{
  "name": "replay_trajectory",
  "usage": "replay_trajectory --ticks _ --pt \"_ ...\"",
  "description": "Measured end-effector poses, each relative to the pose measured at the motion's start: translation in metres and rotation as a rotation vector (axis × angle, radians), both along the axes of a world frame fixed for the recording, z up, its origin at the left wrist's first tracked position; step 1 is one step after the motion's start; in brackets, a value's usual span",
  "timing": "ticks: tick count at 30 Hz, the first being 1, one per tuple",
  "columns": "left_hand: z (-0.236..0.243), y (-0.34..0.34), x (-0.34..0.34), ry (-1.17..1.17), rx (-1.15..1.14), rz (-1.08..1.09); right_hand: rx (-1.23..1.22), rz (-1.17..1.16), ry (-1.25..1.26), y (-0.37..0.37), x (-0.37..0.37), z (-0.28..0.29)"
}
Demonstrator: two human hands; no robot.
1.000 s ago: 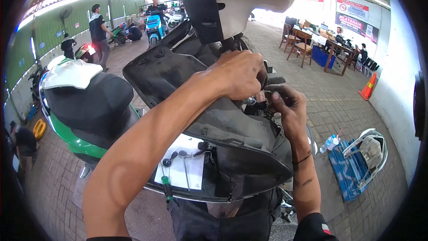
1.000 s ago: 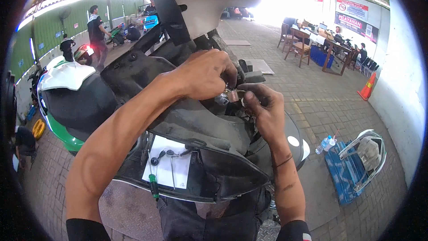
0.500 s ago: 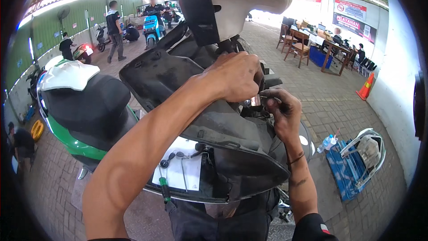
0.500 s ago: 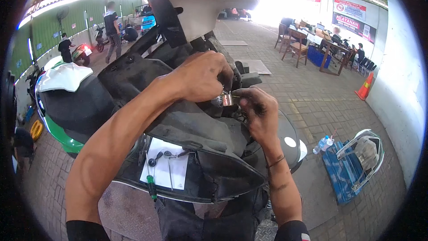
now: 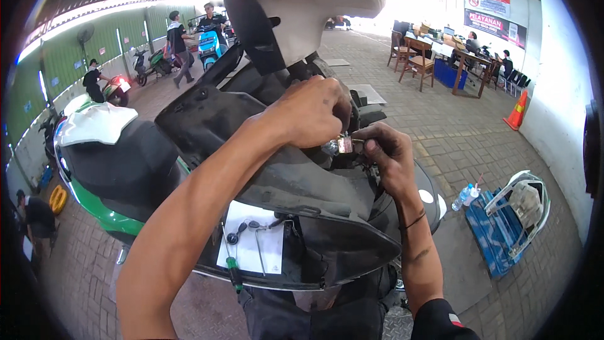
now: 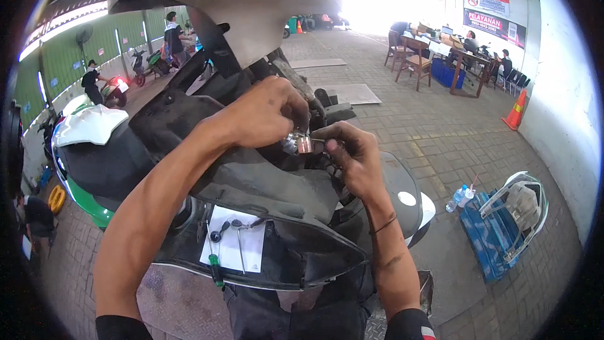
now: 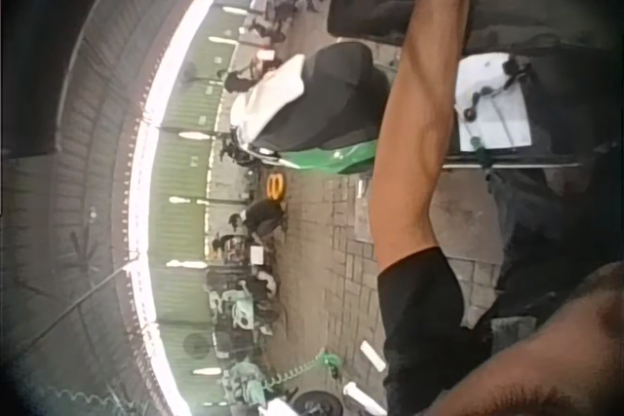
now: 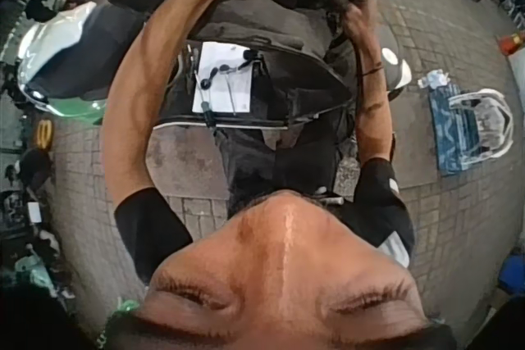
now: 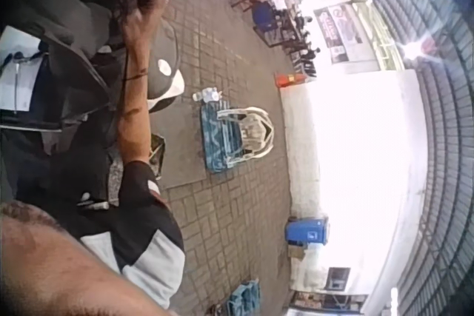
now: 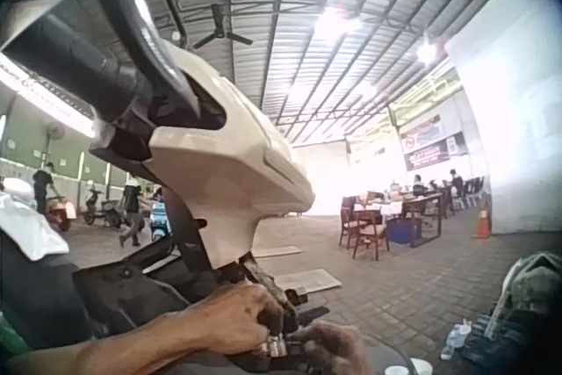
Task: The person works on the internal components of a motorcycle's front panel by hand, manipulating wires and a metallic cylinder part. They use a screwdriver to loosen a screw and continue to pull and push on the wiring and cylinder assembly.
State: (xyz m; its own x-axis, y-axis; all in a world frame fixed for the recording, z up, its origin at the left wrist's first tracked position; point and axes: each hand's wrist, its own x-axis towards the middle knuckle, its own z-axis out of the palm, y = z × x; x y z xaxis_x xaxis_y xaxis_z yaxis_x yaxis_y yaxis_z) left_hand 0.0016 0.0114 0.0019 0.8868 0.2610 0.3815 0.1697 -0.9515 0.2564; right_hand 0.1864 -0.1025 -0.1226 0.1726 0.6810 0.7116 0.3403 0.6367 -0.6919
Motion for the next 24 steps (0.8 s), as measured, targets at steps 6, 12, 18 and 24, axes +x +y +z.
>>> replay_trajectory --ticks 6,12,18,24 --pt "0.0 0.004 -0.002 0.008 0.01 -0.052 -0.018 0.171 0.141 0.008 0.003 -0.002" --pt "0.002 -0.001 -0.001 0.068 -0.025 -0.02 -0.076 0.272 0.121 0.015 0.016 0.004" --pt "0.005 -0.005 -0.002 0.086 -0.054 -0.015 -0.086 0.185 -0.083 0.009 0.02 0.023" --pt "0.008 -0.008 -0.002 0.097 -0.049 -0.003 0.167 -0.119 -0.2 0.0 -0.008 0.021"
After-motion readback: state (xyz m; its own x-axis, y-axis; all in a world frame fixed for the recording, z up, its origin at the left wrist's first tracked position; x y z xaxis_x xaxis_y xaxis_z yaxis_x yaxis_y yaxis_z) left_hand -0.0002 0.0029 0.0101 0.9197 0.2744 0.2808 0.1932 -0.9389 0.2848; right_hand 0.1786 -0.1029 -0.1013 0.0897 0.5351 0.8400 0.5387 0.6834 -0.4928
